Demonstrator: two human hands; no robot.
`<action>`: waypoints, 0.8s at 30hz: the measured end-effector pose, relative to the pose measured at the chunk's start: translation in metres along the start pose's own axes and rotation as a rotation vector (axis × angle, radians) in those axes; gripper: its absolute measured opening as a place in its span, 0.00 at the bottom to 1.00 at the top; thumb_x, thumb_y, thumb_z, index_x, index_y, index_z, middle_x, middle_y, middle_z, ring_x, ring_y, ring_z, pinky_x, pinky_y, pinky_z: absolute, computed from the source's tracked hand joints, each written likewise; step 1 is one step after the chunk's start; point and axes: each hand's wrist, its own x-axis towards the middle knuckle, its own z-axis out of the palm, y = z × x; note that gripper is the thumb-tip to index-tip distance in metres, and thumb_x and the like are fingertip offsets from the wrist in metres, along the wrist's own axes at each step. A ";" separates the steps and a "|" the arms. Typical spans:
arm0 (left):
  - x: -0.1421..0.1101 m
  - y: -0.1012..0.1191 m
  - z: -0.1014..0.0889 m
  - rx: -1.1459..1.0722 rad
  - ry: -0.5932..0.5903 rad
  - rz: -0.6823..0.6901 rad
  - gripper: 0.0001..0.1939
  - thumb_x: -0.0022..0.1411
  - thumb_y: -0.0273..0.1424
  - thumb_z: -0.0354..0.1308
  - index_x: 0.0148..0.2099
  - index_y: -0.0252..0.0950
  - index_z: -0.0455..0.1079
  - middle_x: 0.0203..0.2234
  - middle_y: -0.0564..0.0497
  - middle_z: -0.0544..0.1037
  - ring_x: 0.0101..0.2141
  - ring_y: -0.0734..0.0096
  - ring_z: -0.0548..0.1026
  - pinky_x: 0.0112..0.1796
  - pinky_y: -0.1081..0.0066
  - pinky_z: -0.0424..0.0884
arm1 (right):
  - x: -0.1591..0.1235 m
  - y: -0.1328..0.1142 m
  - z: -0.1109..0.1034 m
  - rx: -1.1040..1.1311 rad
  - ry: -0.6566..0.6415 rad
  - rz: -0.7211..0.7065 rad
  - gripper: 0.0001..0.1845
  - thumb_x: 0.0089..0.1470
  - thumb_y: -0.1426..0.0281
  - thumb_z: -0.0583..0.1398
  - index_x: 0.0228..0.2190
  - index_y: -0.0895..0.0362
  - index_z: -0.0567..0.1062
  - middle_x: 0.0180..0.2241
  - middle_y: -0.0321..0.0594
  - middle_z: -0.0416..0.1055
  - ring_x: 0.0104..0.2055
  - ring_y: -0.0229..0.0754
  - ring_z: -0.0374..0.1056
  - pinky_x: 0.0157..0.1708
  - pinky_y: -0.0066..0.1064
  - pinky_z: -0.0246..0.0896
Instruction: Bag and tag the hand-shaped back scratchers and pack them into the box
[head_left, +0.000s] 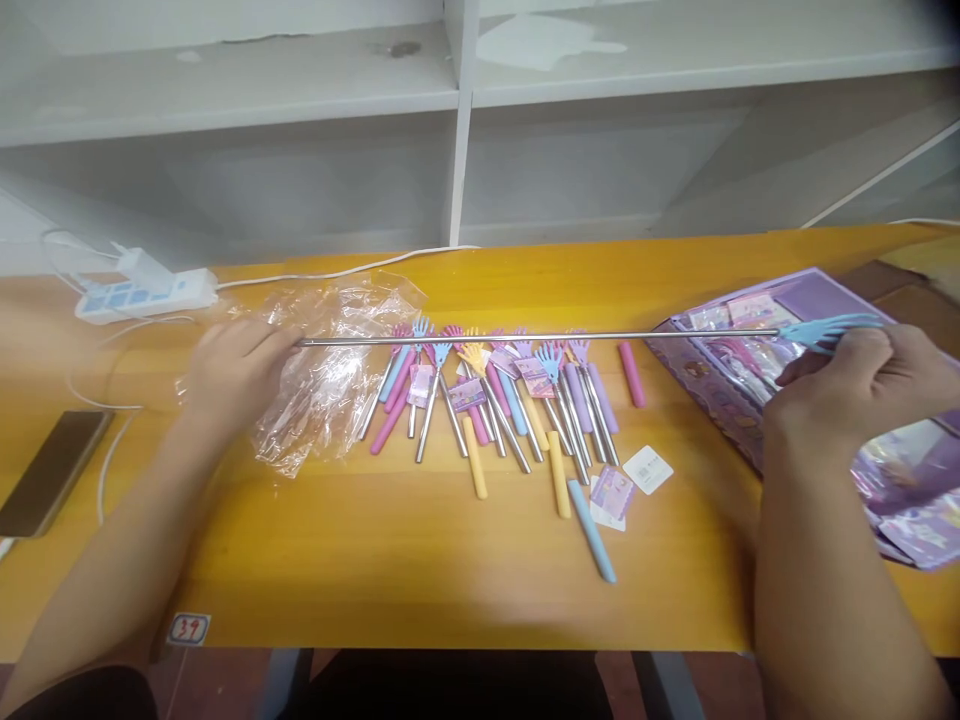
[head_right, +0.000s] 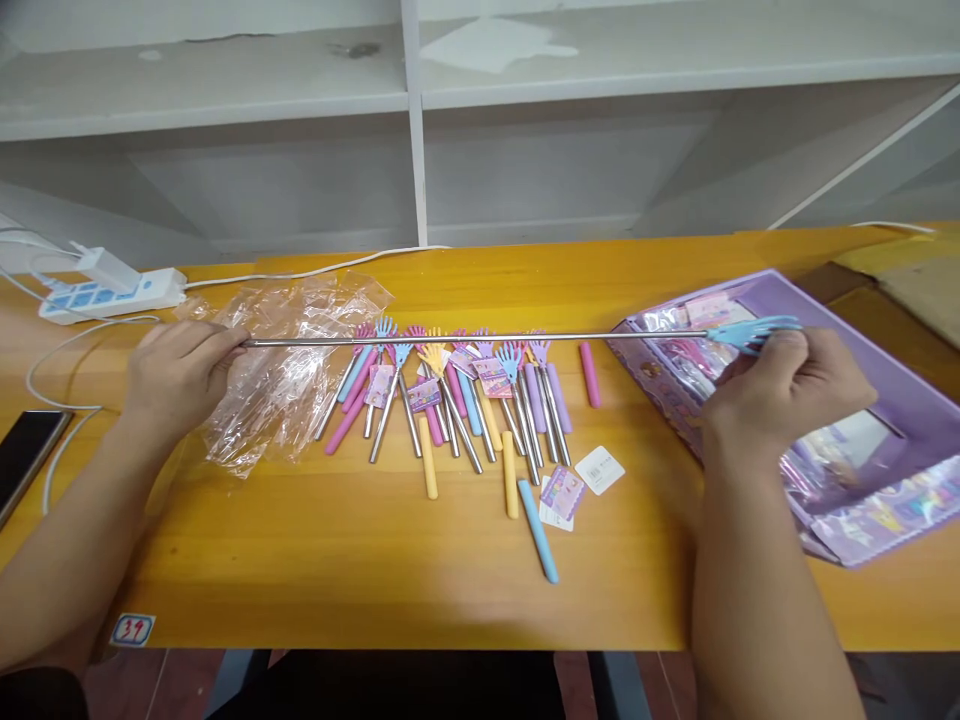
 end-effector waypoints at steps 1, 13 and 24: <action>0.001 0.001 -0.001 0.003 0.007 0.002 0.12 0.80 0.32 0.52 0.50 0.40 0.77 0.37 0.51 0.85 0.39 0.66 0.76 0.38 0.66 0.65 | 0.000 0.000 0.001 0.015 0.073 -0.045 0.14 0.54 0.73 0.50 0.19 0.50 0.59 0.14 0.31 0.51 0.15 0.36 0.51 0.19 0.33 0.47; -0.006 -0.001 -0.001 -0.184 -0.059 0.000 0.15 0.81 0.39 0.52 0.50 0.38 0.78 0.37 0.50 0.83 0.38 0.69 0.75 0.37 0.71 0.67 | -0.020 0.010 0.008 0.174 -0.037 0.110 0.04 0.63 0.66 0.53 0.35 0.52 0.65 0.23 0.33 0.61 0.15 0.35 0.57 0.16 0.31 0.51; -0.006 0.006 -0.002 -0.287 -0.016 0.006 0.14 0.80 0.41 0.54 0.49 0.41 0.79 0.37 0.54 0.87 0.37 0.69 0.80 0.37 0.72 0.69 | -0.031 -0.003 0.012 0.313 -0.089 0.220 0.07 0.55 0.70 0.54 0.38 0.50 0.62 0.26 0.33 0.60 0.19 0.36 0.58 0.15 0.29 0.51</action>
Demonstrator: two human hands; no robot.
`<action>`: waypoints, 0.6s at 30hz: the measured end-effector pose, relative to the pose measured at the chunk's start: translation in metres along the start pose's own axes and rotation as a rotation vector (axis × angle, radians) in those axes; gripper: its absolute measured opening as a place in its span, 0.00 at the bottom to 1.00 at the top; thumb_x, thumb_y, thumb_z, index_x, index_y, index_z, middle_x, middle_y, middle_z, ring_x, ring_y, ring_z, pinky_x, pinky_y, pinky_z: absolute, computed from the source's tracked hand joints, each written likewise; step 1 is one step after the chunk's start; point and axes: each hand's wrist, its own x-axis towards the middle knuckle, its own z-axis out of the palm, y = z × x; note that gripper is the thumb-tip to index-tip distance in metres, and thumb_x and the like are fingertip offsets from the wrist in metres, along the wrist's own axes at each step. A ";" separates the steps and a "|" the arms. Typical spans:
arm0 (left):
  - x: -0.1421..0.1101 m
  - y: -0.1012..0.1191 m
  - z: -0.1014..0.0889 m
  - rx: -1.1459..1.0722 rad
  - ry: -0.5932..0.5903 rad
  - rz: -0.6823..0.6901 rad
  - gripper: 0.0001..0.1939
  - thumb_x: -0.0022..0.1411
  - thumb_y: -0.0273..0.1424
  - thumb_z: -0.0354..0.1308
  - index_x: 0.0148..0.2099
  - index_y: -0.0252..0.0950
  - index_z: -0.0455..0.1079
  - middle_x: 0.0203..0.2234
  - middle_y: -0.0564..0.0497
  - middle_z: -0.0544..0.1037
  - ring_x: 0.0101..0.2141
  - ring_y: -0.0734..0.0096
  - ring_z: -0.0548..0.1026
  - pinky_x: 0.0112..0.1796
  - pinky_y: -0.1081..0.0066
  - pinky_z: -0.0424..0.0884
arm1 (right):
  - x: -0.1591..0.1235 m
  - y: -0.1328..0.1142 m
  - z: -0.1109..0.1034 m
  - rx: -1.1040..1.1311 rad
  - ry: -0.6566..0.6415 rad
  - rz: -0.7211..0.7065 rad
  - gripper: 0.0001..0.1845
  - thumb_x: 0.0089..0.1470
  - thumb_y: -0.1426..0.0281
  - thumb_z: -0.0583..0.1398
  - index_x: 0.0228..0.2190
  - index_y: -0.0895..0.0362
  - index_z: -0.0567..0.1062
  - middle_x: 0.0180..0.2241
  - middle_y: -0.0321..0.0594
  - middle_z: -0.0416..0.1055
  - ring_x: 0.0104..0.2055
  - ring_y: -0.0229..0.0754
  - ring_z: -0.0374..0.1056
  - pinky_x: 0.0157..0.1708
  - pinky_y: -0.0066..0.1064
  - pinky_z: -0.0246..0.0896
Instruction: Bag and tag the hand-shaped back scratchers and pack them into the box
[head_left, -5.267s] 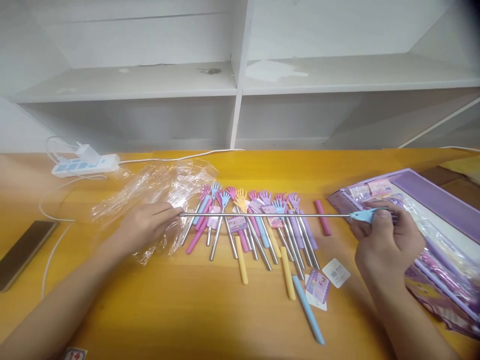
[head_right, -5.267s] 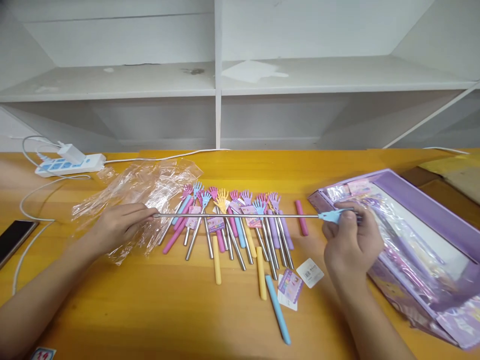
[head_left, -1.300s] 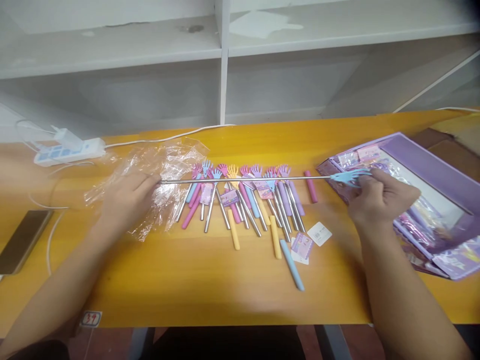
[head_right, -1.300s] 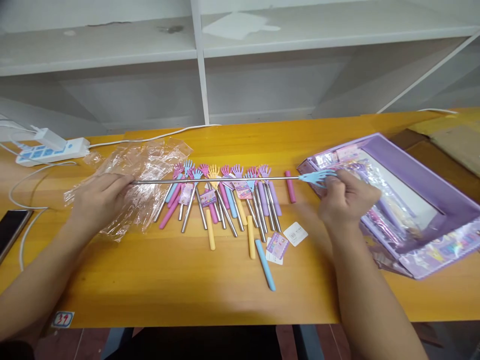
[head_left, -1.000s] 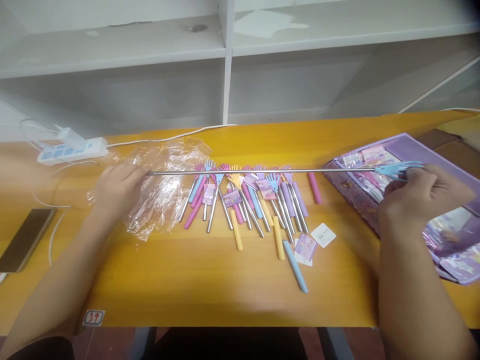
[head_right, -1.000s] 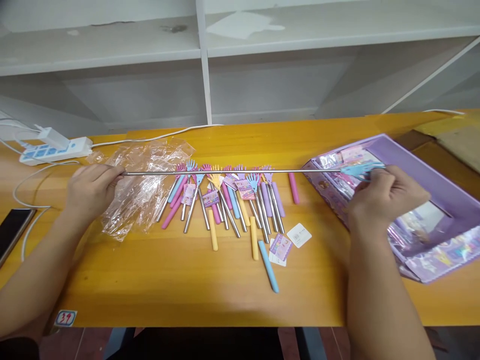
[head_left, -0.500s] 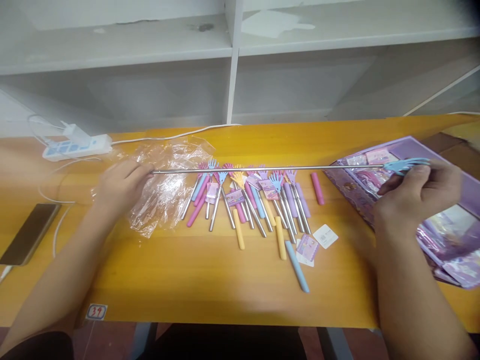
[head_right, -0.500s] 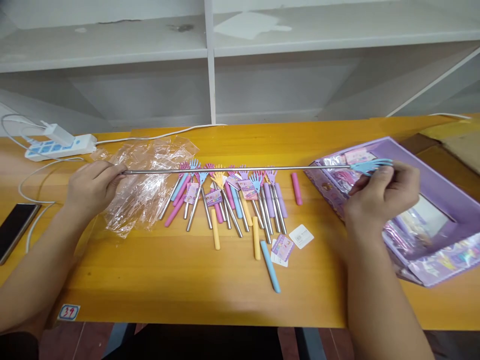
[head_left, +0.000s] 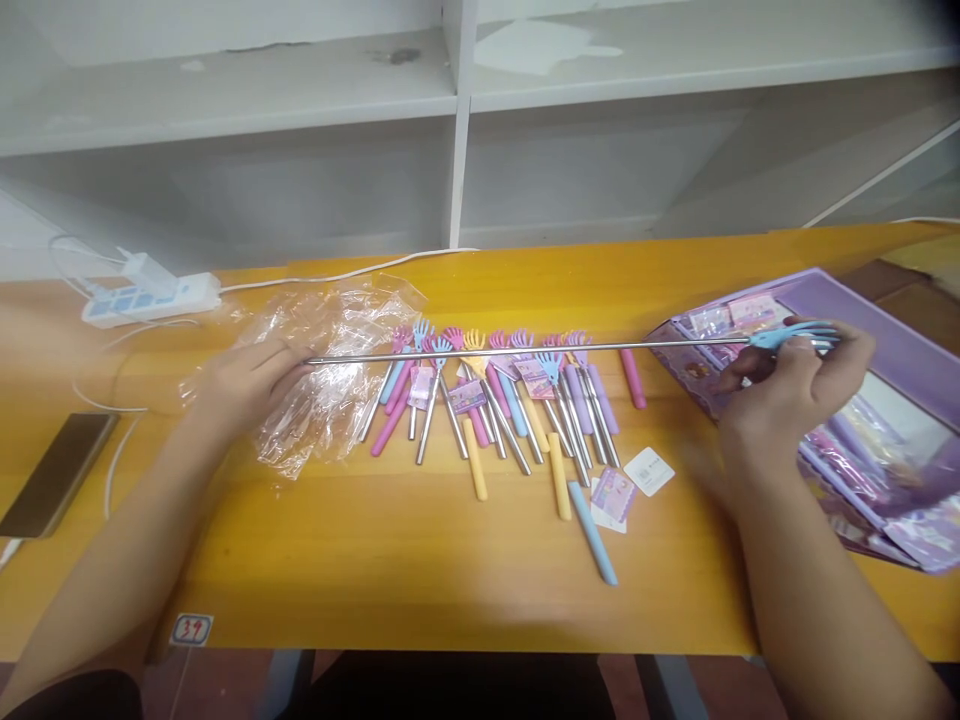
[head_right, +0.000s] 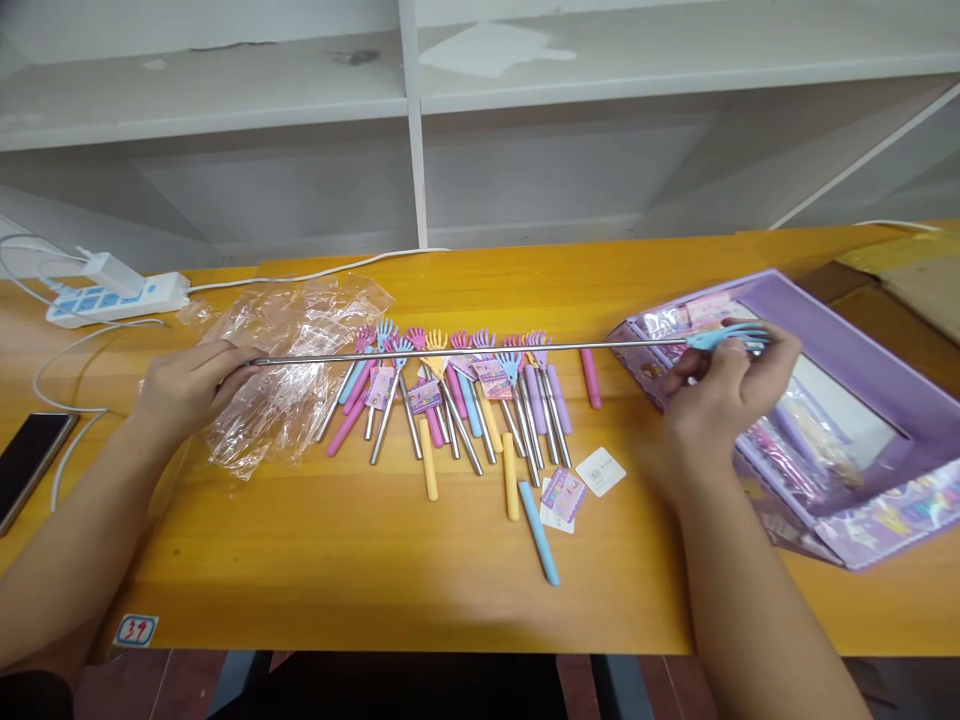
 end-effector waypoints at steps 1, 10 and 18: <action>0.000 0.000 0.000 -0.004 -0.002 -0.011 0.16 0.80 0.42 0.53 0.48 0.41 0.79 0.37 0.53 0.87 0.37 0.69 0.80 0.37 0.71 0.69 | -0.001 0.000 0.001 -0.001 -0.004 0.020 0.09 0.54 0.70 0.54 0.38 0.49 0.61 0.25 0.32 0.59 0.18 0.36 0.58 0.15 0.29 0.51; -0.004 -0.003 0.003 0.031 -0.014 0.007 0.14 0.79 0.40 0.55 0.50 0.42 0.80 0.38 0.52 0.87 0.36 0.71 0.80 0.36 0.72 0.71 | -0.004 -0.007 0.004 0.006 0.075 -0.009 0.12 0.48 0.71 0.54 0.37 0.50 0.61 0.23 0.30 0.57 0.17 0.37 0.57 0.15 0.30 0.48; -0.009 -0.006 0.007 0.006 -0.012 0.030 0.10 0.78 0.37 0.57 0.50 0.42 0.80 0.37 0.53 0.86 0.36 0.73 0.79 0.35 0.73 0.70 | 0.000 -0.010 0.002 0.068 0.165 -0.073 0.05 0.50 0.65 0.55 0.32 0.52 0.66 0.20 0.30 0.55 0.14 0.37 0.54 0.13 0.31 0.42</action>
